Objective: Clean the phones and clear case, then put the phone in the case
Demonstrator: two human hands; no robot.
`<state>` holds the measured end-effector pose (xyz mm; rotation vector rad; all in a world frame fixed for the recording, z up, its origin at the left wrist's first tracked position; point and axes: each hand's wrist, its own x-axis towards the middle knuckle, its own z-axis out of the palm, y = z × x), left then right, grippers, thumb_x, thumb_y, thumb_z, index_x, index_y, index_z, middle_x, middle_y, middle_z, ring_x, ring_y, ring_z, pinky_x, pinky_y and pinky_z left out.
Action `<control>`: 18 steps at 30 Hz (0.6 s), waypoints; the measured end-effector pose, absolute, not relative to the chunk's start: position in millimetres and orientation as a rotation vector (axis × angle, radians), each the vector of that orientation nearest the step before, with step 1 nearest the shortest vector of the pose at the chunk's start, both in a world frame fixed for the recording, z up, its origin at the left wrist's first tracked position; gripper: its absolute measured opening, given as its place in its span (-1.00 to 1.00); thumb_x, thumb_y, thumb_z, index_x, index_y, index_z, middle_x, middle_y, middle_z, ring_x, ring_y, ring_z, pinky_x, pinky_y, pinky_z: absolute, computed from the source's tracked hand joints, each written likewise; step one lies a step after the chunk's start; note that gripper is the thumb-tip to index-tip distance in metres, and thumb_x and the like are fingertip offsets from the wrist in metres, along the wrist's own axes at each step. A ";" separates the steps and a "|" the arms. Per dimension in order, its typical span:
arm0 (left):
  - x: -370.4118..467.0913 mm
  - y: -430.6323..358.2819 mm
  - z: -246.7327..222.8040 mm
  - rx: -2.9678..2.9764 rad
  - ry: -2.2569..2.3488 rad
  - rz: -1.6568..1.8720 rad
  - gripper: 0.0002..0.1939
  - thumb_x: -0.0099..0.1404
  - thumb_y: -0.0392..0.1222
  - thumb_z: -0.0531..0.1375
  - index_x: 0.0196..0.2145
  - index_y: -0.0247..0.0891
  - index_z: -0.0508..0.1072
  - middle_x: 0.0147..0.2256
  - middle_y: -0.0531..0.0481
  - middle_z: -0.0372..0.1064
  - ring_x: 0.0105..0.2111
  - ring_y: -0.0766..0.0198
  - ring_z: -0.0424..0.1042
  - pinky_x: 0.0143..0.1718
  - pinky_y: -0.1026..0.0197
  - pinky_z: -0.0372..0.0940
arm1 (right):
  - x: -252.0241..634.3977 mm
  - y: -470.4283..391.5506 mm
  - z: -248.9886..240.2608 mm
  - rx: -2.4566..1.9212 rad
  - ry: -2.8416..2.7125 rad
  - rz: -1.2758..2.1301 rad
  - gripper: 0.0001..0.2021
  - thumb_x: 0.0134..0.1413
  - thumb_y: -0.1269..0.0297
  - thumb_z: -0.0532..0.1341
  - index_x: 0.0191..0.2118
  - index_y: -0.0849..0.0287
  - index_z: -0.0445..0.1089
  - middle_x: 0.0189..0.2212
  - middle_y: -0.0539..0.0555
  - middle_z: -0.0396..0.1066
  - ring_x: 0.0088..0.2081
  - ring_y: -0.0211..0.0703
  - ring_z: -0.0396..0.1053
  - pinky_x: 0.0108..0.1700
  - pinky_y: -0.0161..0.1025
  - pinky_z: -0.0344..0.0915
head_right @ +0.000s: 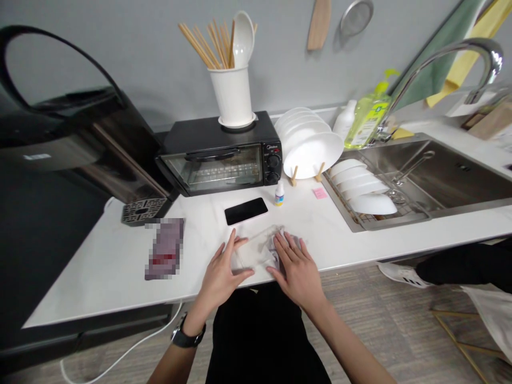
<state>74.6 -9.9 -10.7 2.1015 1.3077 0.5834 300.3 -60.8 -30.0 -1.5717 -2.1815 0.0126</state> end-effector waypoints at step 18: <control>69.0 -9.1 -14.1 2.157 1.261 0.576 0.20 0.34 -0.31 0.30 0.53 0.02 -0.53 0.40 -0.16 0.28 0.43 0.04 0.24 0.49 -0.27 0.02 | 250.4 -57.8 -28.3 -1.381 -2.291 0.117 -0.10 0.35 -0.24 0.19 0.51 0.37 0.06 0.44 0.37 0.17 0.47 0.22 0.14 0.45 0.28 0.16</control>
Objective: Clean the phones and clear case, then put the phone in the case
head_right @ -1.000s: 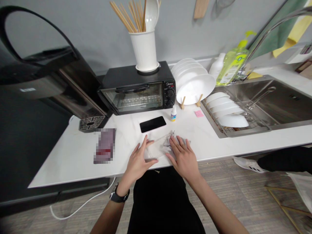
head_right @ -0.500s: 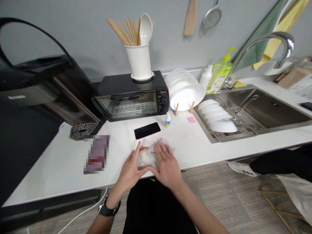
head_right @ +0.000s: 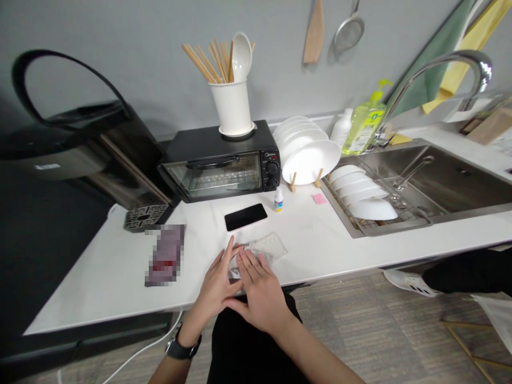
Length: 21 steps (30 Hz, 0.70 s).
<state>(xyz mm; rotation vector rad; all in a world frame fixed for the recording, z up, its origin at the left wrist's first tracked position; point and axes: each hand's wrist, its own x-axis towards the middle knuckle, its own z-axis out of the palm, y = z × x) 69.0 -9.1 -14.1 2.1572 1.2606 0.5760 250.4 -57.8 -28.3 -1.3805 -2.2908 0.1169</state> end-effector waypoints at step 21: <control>70.2 -10.8 -9.8 2.138 1.250 0.572 0.18 0.34 -0.23 0.35 0.54 0.13 -0.42 0.39 0.02 0.31 0.41 0.09 0.26 0.54 -0.25 -0.11 | 295.7 -53.6 -38.8 -1.678 -2.101 -0.130 -0.23 0.47 -0.07 0.11 0.55 0.29 -0.06 0.47 0.34 0.12 0.49 0.32 0.08 0.42 0.41 0.11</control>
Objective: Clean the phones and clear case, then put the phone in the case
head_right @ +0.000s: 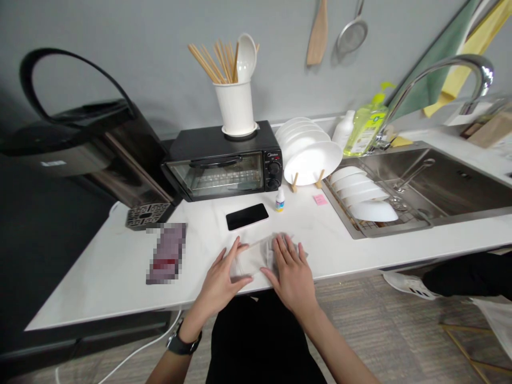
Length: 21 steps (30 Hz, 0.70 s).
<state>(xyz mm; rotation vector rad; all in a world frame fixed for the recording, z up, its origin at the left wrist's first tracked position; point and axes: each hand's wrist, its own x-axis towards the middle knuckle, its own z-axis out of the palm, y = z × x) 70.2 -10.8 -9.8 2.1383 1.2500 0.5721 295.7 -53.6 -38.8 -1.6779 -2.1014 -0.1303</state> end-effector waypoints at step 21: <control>64.6 -9.7 -15.6 2.163 1.232 0.560 0.13 0.34 -0.32 0.30 0.54 0.08 -0.38 0.39 -0.07 0.30 0.40 0.07 0.29 0.52 -0.25 -0.01 | 235.8 -66.6 -28.3 -1.464 -2.247 0.093 -0.16 0.39 -0.21 0.16 0.52 0.29 0.04 0.50 0.26 0.06 0.52 0.18 0.01 0.47 0.31 0.09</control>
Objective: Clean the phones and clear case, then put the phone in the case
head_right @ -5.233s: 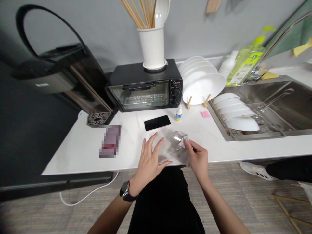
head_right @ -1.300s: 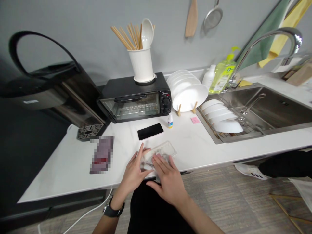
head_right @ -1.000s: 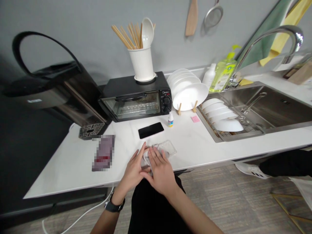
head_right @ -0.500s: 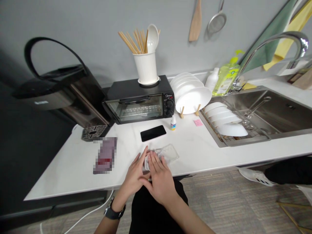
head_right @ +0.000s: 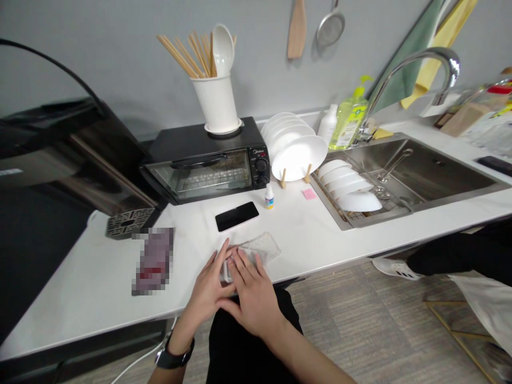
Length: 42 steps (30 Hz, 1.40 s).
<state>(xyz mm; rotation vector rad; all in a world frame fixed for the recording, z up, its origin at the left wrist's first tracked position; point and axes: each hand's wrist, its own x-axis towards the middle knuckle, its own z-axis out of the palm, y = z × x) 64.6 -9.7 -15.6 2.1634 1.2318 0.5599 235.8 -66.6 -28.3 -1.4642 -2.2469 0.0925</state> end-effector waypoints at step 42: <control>62.5 -6.1 -16.3 2.202 1.176 0.543 0.11 0.32 -0.33 0.30 0.55 0.06 -0.32 0.44 -0.05 0.21 0.43 0.09 0.23 0.53 -0.21 -0.04 | 258.0 -71.4 -25.7 -1.396 -2.407 0.084 -0.12 0.41 -0.29 0.06 0.51 0.36 0.04 0.49 0.29 0.06 0.50 0.12 0.08 0.48 0.24 0.08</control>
